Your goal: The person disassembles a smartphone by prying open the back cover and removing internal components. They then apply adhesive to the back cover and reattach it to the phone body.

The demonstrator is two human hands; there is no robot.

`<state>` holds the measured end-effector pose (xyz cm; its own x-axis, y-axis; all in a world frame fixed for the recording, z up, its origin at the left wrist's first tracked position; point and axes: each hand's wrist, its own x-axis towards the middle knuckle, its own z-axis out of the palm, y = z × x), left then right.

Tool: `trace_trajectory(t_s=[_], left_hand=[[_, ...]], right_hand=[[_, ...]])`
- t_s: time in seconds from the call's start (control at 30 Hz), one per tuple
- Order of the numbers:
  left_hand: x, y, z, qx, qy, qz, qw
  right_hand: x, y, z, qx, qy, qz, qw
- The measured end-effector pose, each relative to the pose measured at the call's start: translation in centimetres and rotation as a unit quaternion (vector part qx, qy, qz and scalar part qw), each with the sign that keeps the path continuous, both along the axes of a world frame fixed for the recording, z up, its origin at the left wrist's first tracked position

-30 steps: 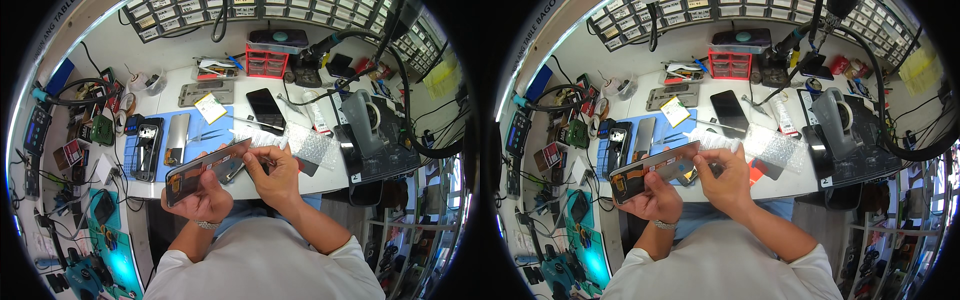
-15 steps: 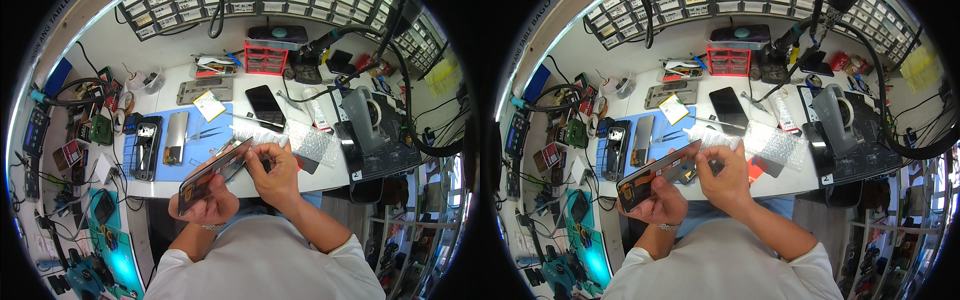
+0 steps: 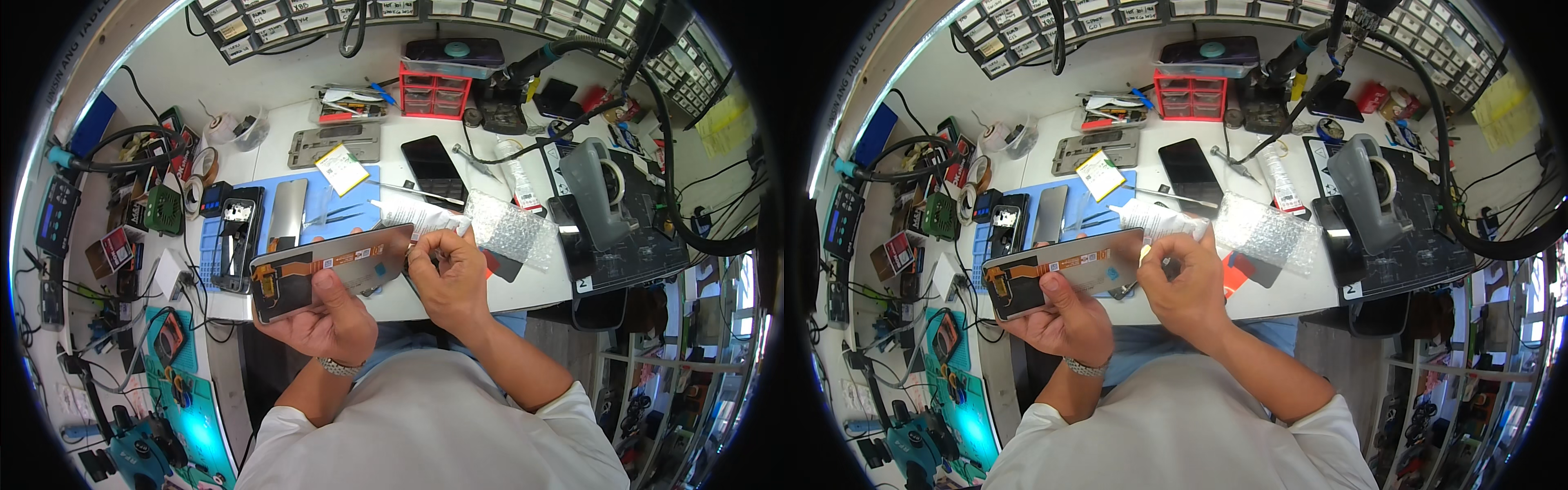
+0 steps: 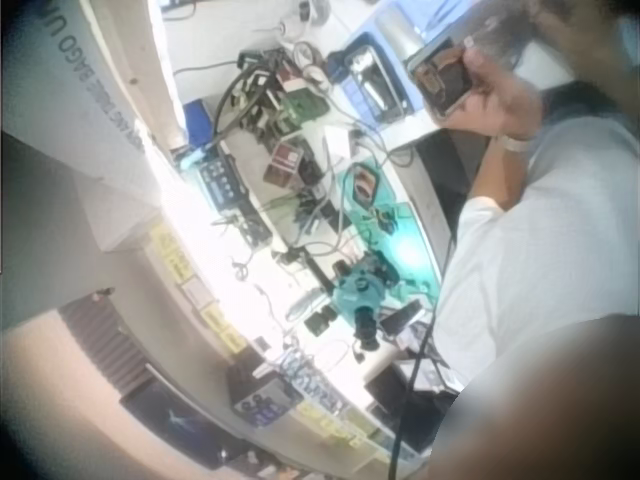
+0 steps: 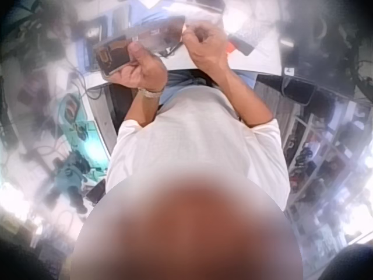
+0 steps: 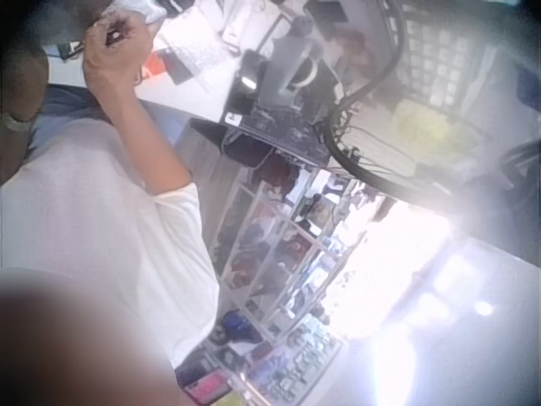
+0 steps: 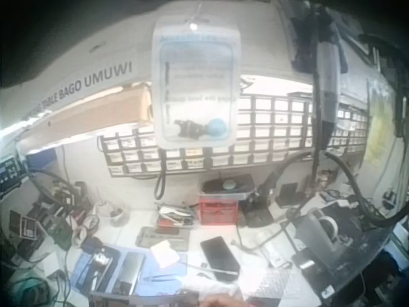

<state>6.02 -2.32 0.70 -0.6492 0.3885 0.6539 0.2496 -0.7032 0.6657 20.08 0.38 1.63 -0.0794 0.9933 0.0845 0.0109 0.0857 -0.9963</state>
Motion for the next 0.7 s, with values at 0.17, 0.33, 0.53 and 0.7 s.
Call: trace_trajectory(t_s=[0.17, 0.33, 0.53, 0.7], left_hand=[[-0.6, 0.2, -0.1, 0.017, 0.018, -0.026, 0.999], [-0.9, -0.5, -0.2, -0.008, 0.088, -0.031, 0.996], [-1.6, -0.9, -0.2, -0.022, 0.195, -0.024, 0.980], [-1.6, -1.9, 0.9, -0.090, 0.257, -0.011, 0.962]], right_hand=[[0.8, 0.0, 0.7, 0.033, -0.064, 0.005, 0.997], [1.0, 0.3, 1.1, 0.040, -0.083, 0.021, 0.996], [1.1, 0.5, 1.0, 0.030, -0.083, 0.011, 0.996], [1.2, 0.7, 1.3, 0.056, -0.109, 0.007, 0.992]])
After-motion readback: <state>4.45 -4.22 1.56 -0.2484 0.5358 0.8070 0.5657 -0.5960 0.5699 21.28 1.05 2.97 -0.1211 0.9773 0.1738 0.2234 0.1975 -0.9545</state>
